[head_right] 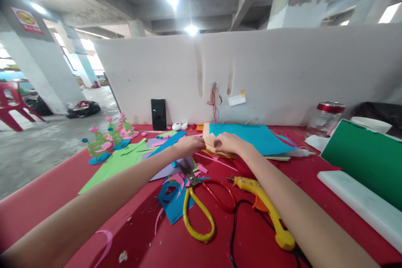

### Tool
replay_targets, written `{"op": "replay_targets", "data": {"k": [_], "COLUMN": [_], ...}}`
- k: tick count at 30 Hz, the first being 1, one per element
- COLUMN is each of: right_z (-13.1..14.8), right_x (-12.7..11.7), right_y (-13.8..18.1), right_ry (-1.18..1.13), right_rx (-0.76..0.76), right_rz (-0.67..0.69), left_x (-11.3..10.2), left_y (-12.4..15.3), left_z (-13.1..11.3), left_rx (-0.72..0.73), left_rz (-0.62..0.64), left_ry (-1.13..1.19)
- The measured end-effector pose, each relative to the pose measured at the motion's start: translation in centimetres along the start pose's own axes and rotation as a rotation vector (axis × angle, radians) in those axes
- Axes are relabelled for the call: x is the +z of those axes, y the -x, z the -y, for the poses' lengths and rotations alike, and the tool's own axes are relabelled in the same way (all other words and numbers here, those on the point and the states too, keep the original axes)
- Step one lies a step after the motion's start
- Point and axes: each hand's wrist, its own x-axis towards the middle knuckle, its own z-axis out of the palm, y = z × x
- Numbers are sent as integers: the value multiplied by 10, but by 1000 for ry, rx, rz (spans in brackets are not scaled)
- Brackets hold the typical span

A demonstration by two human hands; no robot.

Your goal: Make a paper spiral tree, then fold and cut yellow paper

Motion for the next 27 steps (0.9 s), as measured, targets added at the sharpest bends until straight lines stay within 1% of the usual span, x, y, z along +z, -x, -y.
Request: {"op": "replay_targets", "data": {"k": [6, 12, 17, 22, 24, 27], "right_z": [-3, 0, -1, 1, 0, -4], "right_x": [0, 2, -2, -9, -10, -9], "right_y": [-2, -1, 3, 10, 12, 13], "right_ry": [22, 83, 107, 96, 92, 88], "right_rx": [-27, -27, 13, 65, 41, -28], "right_rz": [17, -32, -127, -232, -227, -164], "left_x": [3, 3, 6, 9, 9, 9], "left_y": [3, 14, 19, 18, 15, 11], "left_z": [-3, -11, -7, -1, 1, 8], "left_rx": [-68, -164, -176, -169, -158, -160], "left_rz": [-83, -130, -97, -46, -29, -19], "left_ry": [9, 11, 63, 146, 181, 226]}}
